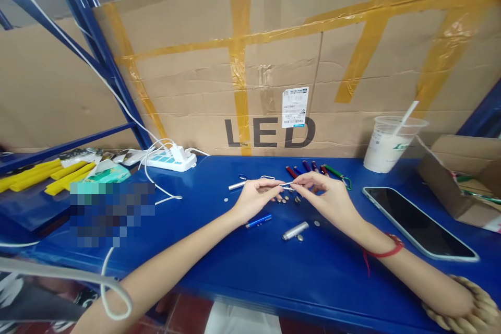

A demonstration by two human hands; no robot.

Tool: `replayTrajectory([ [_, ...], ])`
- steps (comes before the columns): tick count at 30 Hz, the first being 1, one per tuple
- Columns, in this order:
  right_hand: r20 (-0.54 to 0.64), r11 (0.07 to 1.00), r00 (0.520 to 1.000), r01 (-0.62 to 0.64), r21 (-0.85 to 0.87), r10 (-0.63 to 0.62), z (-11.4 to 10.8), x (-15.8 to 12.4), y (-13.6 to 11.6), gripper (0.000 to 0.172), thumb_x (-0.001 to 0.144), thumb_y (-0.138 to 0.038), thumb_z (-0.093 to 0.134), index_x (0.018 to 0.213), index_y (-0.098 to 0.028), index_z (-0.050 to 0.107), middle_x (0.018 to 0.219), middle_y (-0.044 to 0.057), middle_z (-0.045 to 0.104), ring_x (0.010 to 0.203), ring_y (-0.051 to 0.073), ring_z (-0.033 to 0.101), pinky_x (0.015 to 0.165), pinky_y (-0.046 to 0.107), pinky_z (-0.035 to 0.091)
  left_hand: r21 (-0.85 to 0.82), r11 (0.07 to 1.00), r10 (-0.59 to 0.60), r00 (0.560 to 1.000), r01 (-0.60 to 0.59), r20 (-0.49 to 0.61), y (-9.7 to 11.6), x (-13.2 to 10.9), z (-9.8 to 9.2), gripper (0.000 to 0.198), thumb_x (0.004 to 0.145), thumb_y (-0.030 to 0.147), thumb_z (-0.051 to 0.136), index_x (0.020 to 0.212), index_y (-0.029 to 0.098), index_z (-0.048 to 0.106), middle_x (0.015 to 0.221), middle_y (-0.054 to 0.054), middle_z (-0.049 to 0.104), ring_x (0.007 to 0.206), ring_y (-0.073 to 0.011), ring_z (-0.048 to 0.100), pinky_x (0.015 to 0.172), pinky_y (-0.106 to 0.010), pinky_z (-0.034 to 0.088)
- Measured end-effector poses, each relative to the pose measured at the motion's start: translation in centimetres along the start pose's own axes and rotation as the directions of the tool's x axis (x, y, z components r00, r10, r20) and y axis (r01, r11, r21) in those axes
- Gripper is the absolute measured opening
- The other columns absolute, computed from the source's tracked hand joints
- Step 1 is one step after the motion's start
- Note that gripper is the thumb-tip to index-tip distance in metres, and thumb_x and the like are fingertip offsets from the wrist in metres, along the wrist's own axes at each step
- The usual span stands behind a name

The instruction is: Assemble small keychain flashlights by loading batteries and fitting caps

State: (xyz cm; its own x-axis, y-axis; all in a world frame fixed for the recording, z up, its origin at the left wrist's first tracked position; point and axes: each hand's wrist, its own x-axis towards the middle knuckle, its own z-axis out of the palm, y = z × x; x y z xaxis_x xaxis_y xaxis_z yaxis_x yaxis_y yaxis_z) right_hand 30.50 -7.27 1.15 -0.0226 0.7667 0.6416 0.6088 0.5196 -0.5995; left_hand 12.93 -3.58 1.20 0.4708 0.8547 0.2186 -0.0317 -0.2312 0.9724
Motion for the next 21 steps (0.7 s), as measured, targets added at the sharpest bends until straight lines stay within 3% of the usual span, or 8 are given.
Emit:
replayTrajectory([
  [3,0.0,0.998,0.999,-0.051,0.023,0.051,0.1,-0.1,0.1,0.028,0.076,-0.041,0.061,0.089,-0.017,0.066,0.075,0.006,0.069,0.065,0.018,0.064,0.054,0.027,0.051,0.055,0.998,0.041,0.998,-0.043,0.04,-0.2,0.0,-0.1,0.033,0.072,0.035,0.065,0.094,0.01,0.069,0.086,-0.01,0.07,0.071,-0.0183,0.065,0.068,-0.03,0.051],
  [6,0.057,1.0,0.998,-0.016,-0.001,0.016,0.0,-0.2,0.0,0.027,0.077,-0.042,0.059,0.083,-0.018,0.069,0.078,0.007,0.069,0.066,0.018,0.064,0.055,0.028,0.052,0.084,0.994,0.066,0.996,-0.072,0.065,-0.6,0.0,-0.1,0.032,0.075,0.032,0.063,0.097,0.01,0.068,0.088,-0.01,0.069,0.074,-0.0179,0.065,0.072,-0.03,0.051],
  [11,0.073,0.999,0.997,-0.003,-0.053,0.007,0.2,-0.3,0.0,0.026,0.077,-0.042,0.059,0.076,-0.018,0.069,0.078,0.007,0.069,0.06,0.017,0.063,0.052,0.027,0.053,0.091,0.987,0.13,0.991,-0.131,0.015,-0.7,-0.1,-0.3,0.027,0.077,0.025,0.06,0.1,0.012,0.066,0.099,-0.01,0.063,0.077,-0.0157,0.065,0.075,-0.028,0.052],
  [15,0.084,0.997,0.995,-0.045,-0.063,0.051,0.9,-0.4,-0.3,0.022,0.076,-0.037,0.06,0.08,-0.017,0.067,0.074,0.006,0.068,0.06,0.016,0.063,0.05,0.025,0.052,0.065,0.989,0.134,0.991,-0.133,-0.002,-0.7,-0.1,-0.2,0.026,0.076,0.024,0.061,0.098,0.011,0.067,0.097,-0.009,0.062,0.07,-0.0137,0.065,0.071,-0.027,0.054],
  [21,0.07,0.999,0.997,-0.008,-0.053,0.011,1.1,-0.5,-0.8,0.019,0.078,-0.035,0.059,0.08,-0.018,0.068,0.08,0.006,0.069,0.063,0.015,0.063,0.052,0.025,0.052,0.05,0.992,0.119,0.992,-0.117,-0.031,-0.7,-0.3,0.2,0.032,0.07,0.028,0.067,0.098,0.013,0.066,0.093,-0.007,0.065,0.07,-0.0158,0.067,0.072,-0.029,0.054],
])
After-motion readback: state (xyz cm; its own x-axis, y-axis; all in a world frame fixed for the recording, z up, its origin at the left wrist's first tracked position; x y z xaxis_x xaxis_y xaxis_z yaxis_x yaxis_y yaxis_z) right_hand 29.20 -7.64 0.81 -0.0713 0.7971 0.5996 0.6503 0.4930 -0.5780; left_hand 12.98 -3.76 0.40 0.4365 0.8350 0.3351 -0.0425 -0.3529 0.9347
